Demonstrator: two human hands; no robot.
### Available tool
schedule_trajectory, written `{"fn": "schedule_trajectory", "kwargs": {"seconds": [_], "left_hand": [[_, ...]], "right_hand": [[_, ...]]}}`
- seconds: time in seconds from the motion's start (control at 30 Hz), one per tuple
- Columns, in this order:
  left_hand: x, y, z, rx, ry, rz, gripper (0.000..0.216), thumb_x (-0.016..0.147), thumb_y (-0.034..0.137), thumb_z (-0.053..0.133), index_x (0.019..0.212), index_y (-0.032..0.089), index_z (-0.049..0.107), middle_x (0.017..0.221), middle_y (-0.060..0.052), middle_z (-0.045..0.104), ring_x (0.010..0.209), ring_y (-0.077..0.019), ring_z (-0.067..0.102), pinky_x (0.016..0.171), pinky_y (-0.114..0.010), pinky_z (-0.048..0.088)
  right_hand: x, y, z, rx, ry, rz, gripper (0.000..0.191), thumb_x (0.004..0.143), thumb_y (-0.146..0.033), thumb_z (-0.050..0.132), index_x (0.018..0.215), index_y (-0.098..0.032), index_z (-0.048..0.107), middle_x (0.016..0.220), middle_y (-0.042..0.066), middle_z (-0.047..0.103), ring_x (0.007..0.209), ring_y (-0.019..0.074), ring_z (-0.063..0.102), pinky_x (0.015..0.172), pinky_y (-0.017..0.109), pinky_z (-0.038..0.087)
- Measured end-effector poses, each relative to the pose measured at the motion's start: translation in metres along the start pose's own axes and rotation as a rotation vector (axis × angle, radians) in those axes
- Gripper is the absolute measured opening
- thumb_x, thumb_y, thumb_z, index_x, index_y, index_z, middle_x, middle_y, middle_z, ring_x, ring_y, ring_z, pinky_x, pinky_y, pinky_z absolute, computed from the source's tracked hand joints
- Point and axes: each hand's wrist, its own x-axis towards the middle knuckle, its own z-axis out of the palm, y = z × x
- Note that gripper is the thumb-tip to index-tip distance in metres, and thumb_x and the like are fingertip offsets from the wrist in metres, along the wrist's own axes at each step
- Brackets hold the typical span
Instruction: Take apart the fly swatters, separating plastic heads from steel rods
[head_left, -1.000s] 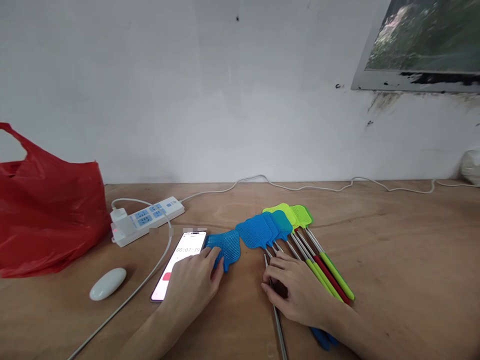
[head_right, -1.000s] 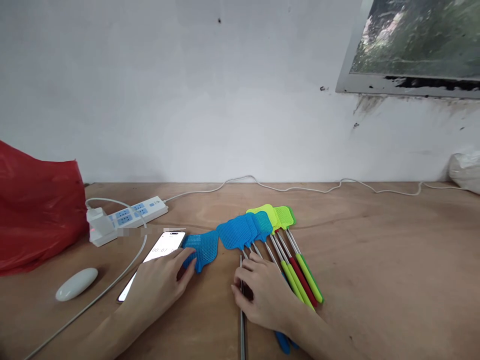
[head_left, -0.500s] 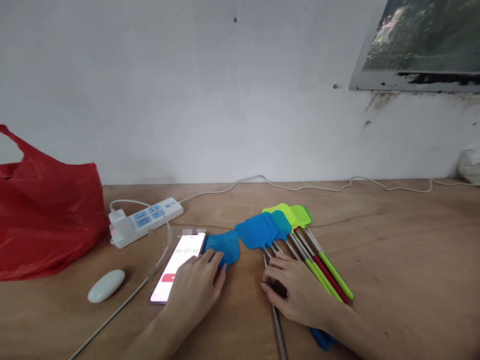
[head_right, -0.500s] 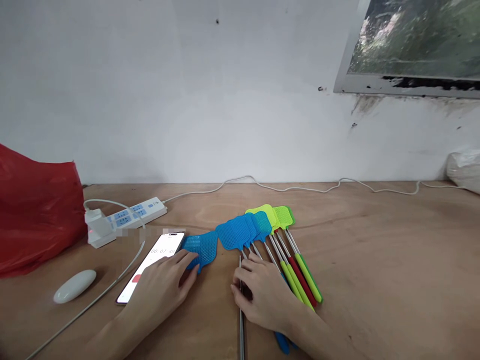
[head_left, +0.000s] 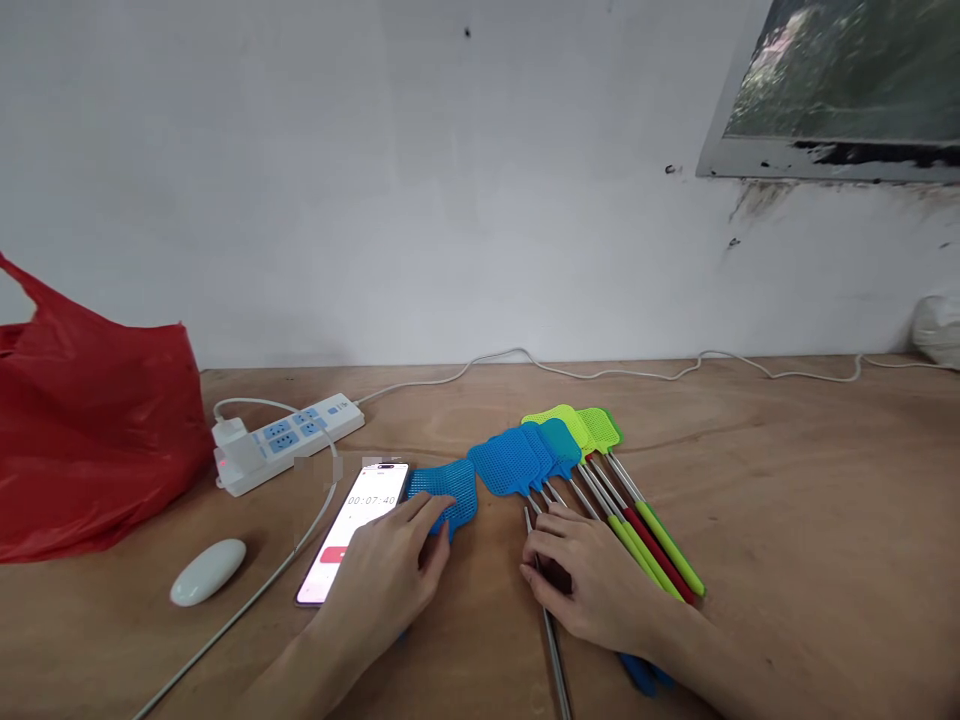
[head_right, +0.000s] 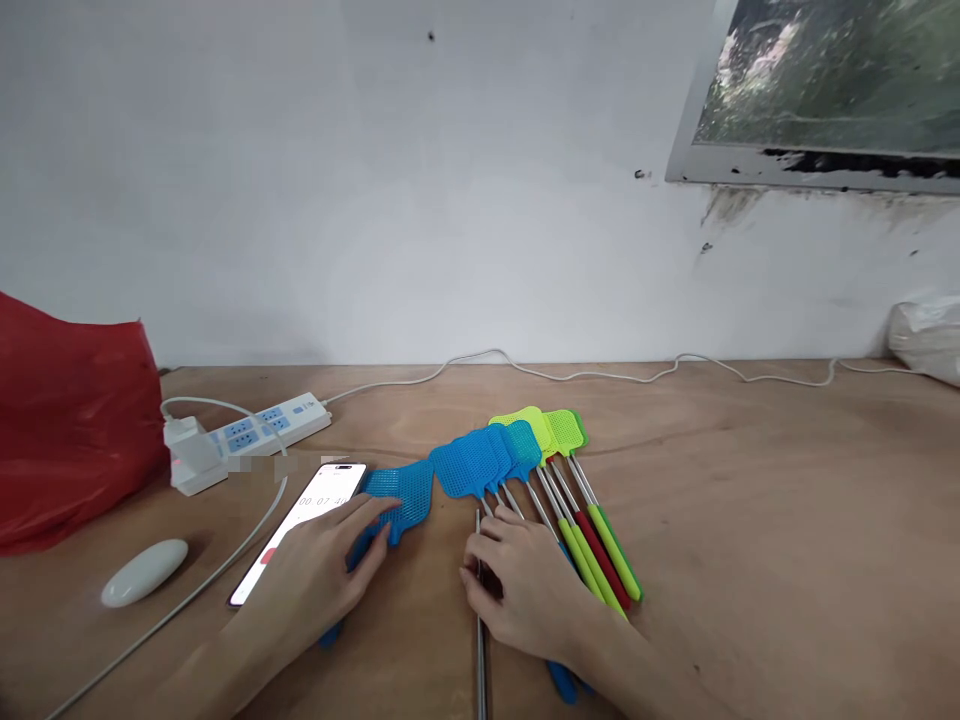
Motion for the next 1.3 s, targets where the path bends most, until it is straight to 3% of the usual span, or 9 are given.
{"fn": "schedule_trajectory", "kwargs": {"seconds": [0.1,0.23,0.37,0.6,0.73,0.9,1.0,1.2,1.3], "left_hand": [[0.001,-0.002,-0.003,0.099,-0.034,-0.069,0.022,0.096,0.024,0.046,0.106,0.023,0.066,0.093,-0.005,0.072,0.079,-0.0255,0.069,0.062,-0.031,0.041],[0.004,0.001,-0.006,0.16,-0.21,-0.137,0.015,0.094,0.027,0.05,0.097,0.021,0.063,0.086,-0.005,0.07,0.075,-0.0277,0.068,0.057,-0.031,0.035],[0.002,0.003,-0.002,0.118,-0.259,-0.122,0.023,0.088,0.022,0.051,0.109,0.021,0.058,0.076,-0.003,0.067,0.072,-0.0283,0.067,0.056,-0.031,0.033],[0.0,0.001,0.005,-0.461,-0.083,-0.092,0.023,0.081,0.023,0.057,0.103,0.023,0.053,0.069,0.004,0.059,0.053,-0.0146,0.055,0.052,-0.026,0.04],[0.0,0.009,0.003,-0.738,-0.129,-0.1,0.015,0.082,0.032,0.062,0.091,0.021,0.068,0.071,0.001,0.064,0.06,-0.0147,0.057,0.055,-0.025,0.045],[-0.003,0.02,0.002,-0.903,-0.201,-0.131,0.015,0.081,0.033,0.064,0.083,0.019,0.07,0.072,0.0,0.065,0.064,-0.0148,0.057,0.057,-0.024,0.044],[-0.003,0.024,0.002,-0.928,-0.207,-0.128,0.014,0.081,0.032,0.064,0.082,0.019,0.069,0.072,0.0,0.064,0.065,-0.0147,0.055,0.059,-0.025,0.044],[-0.004,0.026,0.001,-0.967,-0.227,-0.103,0.016,0.082,0.033,0.062,0.085,0.019,0.067,0.076,0.0,0.063,0.068,-0.0147,0.055,0.061,-0.025,0.044],[-0.005,0.025,0.004,-0.893,-0.261,-0.109,0.016,0.083,0.032,0.06,0.09,0.019,0.068,0.075,0.0,0.061,0.067,-0.0146,0.054,0.06,-0.024,0.043]], "right_hand": [[0.0,0.001,0.0,0.004,0.0,-0.005,0.01,0.088,-0.016,0.058,0.08,-0.02,0.062,0.081,0.002,0.064,0.083,0.0191,0.057,0.07,0.031,0.038],[-0.001,0.001,0.001,0.002,-0.002,-0.006,0.01,0.089,-0.016,0.058,0.08,-0.02,0.062,0.08,0.002,0.064,0.083,0.019,0.058,0.07,0.031,0.038],[0.0,0.0,0.0,-0.01,-0.008,0.007,0.01,0.088,-0.017,0.058,0.08,-0.021,0.061,0.082,0.002,0.064,0.083,0.0187,0.058,0.069,0.03,0.036],[0.002,-0.004,-0.003,-0.065,0.006,0.189,0.014,0.078,-0.016,0.066,0.073,-0.021,0.053,0.069,-0.002,0.061,0.067,0.0155,0.056,0.058,0.027,0.028],[0.001,-0.006,-0.003,-0.101,-0.004,0.272,0.013,0.076,-0.013,0.062,0.08,-0.022,0.054,0.061,-0.005,0.058,0.057,0.0145,0.054,0.054,0.027,0.024],[0.0,-0.006,0.0,-0.136,0.006,0.268,0.015,0.072,-0.01,0.059,0.079,-0.022,0.052,0.057,-0.005,0.054,0.052,0.0148,0.052,0.053,0.028,0.021],[-0.001,-0.005,0.001,-0.015,0.091,0.251,0.018,0.07,-0.009,0.057,0.076,-0.023,0.048,0.055,-0.006,0.051,0.051,0.0139,0.051,0.052,0.026,0.026],[0.004,0.002,-0.002,0.557,0.326,0.358,0.014,0.078,-0.019,0.059,0.086,-0.025,0.05,0.059,-0.008,0.051,0.049,0.0118,0.05,0.048,0.022,0.037],[0.005,0.009,-0.002,0.563,0.372,0.352,0.012,0.078,-0.018,0.059,0.088,-0.024,0.055,0.062,-0.006,0.053,0.049,0.0114,0.048,0.047,0.022,0.036]]}}
